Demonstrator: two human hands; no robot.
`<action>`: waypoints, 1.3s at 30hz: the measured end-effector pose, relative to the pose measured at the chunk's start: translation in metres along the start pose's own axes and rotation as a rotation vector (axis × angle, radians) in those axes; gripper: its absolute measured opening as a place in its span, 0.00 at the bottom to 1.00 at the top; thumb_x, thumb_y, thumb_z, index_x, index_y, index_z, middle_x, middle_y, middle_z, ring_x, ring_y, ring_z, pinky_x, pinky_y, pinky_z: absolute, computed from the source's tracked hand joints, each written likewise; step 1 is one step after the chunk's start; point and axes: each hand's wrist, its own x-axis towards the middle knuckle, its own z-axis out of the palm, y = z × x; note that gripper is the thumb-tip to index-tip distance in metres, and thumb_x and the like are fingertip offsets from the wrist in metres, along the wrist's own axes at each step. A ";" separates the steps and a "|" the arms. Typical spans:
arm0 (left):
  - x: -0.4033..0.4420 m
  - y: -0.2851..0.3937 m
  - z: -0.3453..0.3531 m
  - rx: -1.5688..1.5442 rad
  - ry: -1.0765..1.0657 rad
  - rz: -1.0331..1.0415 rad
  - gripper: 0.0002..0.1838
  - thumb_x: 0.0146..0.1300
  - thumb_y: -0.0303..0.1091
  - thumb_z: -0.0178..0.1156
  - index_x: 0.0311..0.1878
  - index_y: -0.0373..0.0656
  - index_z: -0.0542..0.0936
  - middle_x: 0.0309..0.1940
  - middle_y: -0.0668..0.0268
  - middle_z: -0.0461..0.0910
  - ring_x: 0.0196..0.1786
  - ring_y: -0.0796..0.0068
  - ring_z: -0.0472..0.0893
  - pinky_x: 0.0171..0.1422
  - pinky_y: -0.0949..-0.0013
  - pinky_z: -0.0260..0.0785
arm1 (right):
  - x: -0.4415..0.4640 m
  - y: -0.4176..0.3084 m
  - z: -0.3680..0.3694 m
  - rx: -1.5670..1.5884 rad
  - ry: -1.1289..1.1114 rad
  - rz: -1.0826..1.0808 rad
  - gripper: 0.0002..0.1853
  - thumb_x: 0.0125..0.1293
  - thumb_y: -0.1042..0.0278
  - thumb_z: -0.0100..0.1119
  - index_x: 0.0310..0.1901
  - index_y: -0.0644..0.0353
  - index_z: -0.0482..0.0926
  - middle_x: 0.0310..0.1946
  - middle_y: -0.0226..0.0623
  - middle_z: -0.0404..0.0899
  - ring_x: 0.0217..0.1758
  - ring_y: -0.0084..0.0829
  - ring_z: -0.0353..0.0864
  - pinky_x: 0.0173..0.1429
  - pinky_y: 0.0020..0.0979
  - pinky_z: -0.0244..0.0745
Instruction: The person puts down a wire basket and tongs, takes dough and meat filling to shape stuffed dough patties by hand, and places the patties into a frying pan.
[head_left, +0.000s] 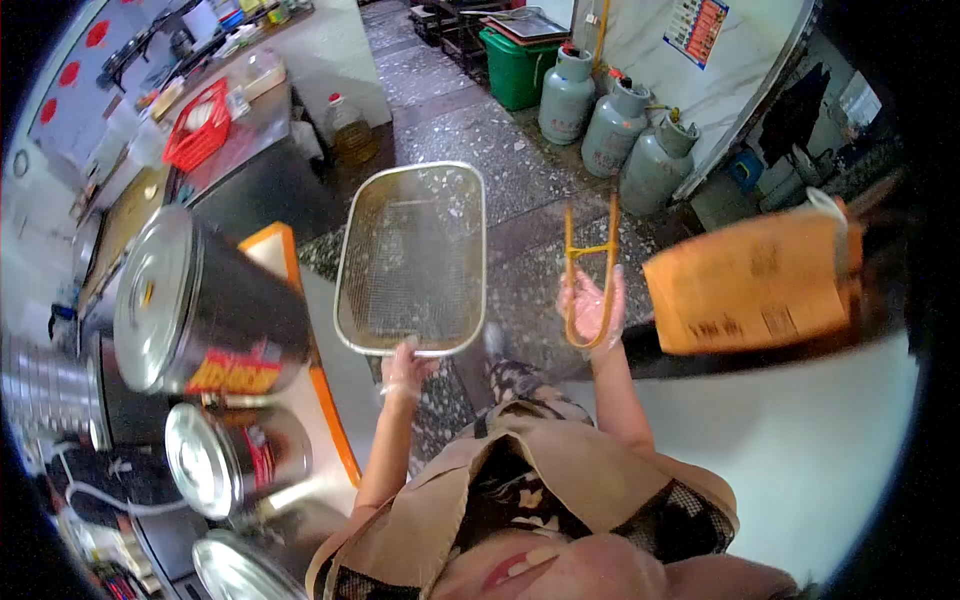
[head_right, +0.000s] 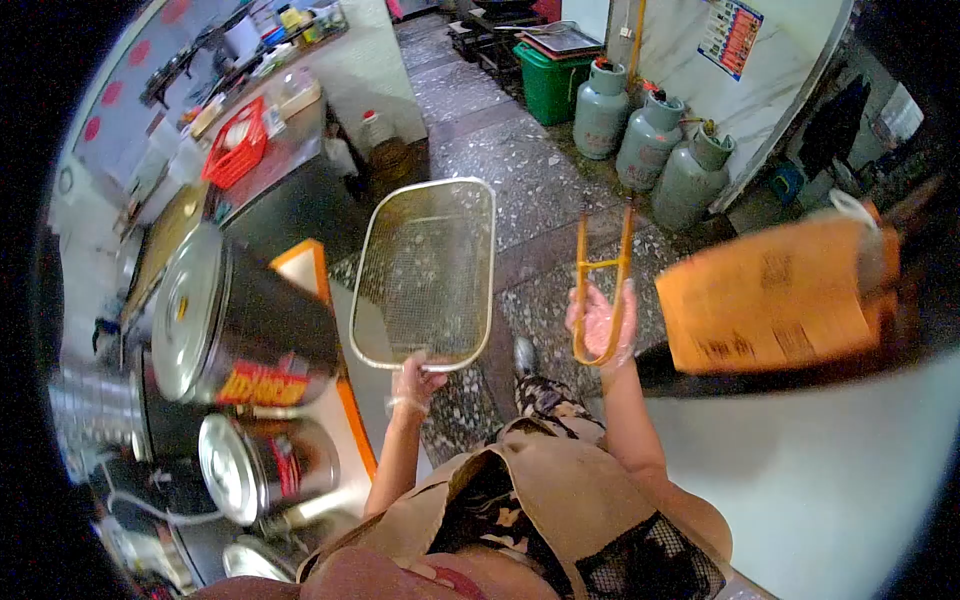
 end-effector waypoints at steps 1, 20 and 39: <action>0.011 -0.001 0.019 -0.023 -0.012 0.019 0.16 0.60 0.37 0.58 0.44 0.33 0.72 0.35 0.53 0.79 0.34 0.61 0.83 0.27 0.65 0.78 | -0.006 -0.013 0.006 -0.022 0.019 -0.085 0.42 0.58 0.31 0.53 0.58 0.66 0.66 0.44 0.50 0.74 0.41 0.43 0.78 0.45 0.41 0.77; 0.613 0.312 0.184 0.221 0.329 0.204 0.10 0.61 0.35 0.57 0.34 0.37 0.74 0.24 0.59 0.79 0.23 0.67 0.79 0.26 0.66 0.76 | 0.790 -0.214 0.070 -0.045 -0.036 0.027 0.37 0.58 0.46 0.60 0.56 0.72 0.62 0.44 0.48 0.73 0.44 0.38 0.77 0.50 0.39 0.76; 1.361 0.316 0.844 1.254 -0.773 0.584 0.12 0.51 0.38 0.66 0.39 0.48 0.82 0.32 0.61 0.84 0.34 0.63 0.84 0.36 0.63 0.75 | 1.091 -0.598 -0.088 -0.600 0.711 -0.571 0.29 0.58 0.63 0.60 0.61 0.58 0.64 0.42 0.37 0.73 0.37 0.31 0.78 0.44 0.33 0.78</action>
